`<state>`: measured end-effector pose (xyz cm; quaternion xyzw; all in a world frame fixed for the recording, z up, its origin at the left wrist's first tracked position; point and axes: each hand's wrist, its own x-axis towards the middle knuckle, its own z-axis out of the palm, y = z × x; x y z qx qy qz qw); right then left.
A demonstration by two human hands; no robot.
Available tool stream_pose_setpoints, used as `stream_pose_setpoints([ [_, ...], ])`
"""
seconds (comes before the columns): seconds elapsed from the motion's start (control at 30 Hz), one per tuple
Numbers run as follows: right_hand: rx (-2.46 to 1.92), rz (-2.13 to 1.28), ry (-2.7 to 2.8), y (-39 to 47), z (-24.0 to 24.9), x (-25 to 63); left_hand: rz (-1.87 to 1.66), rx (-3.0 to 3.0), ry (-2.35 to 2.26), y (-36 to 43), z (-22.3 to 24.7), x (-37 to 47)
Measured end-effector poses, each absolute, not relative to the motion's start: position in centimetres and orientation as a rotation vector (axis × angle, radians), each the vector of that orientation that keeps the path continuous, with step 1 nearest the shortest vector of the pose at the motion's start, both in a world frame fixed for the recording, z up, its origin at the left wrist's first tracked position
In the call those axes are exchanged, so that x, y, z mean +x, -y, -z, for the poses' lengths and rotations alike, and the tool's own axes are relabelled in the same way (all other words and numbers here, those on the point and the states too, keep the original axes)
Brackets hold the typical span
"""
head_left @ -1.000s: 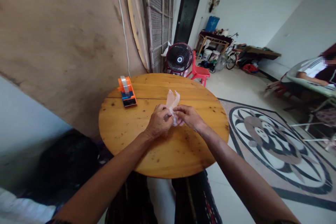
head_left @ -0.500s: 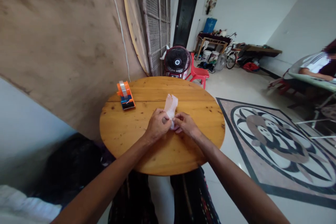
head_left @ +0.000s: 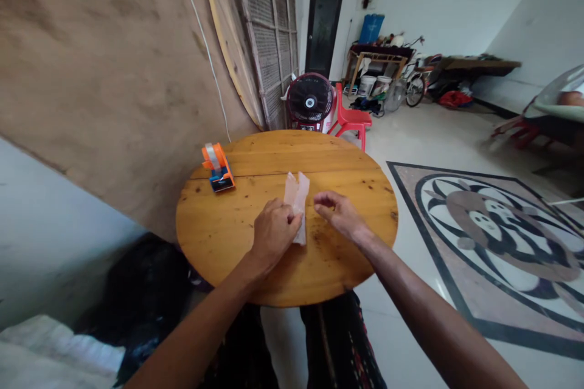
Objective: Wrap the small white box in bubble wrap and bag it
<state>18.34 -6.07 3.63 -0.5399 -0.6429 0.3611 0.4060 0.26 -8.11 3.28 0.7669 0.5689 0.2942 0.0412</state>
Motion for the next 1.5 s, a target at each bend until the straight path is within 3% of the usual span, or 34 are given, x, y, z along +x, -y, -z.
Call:
stream_pose_setpoints([
  [0.07, -1.345, -0.816, 1.65, 3.6, -4.3, 19.2, -0.931, 2.374, -1.73, 8.3, -3.0, 0.3],
  [0.27, -1.087, -1.001, 1.893, -2.1, -5.3, 19.2, -0.989, 2.412, -1.674, 8.3, -2.7, 0.2],
  [0.57, -0.876, -0.916, 2.134, -0.6, -6.0, 21.5, -0.736, 2.364, -1.586, 6.7, -4.4, -0.7],
  [0.83, -0.973, -1.005, 2.132, -2.9, -5.8, 20.5, -0.819, 2.348, -1.464, 5.9, -3.7, -1.0],
  [1.27, -1.175, -0.444, 2.662, -4.6, -6.5, 17.2, -0.959, 2.354, -1.441, 6.0, -2.8, -0.9],
  [1.5, -1.11, -0.713, 2.314, -5.8, -4.7, 17.1, -0.972, 2.359, -1.418, 5.8, -2.9, -1.0],
])
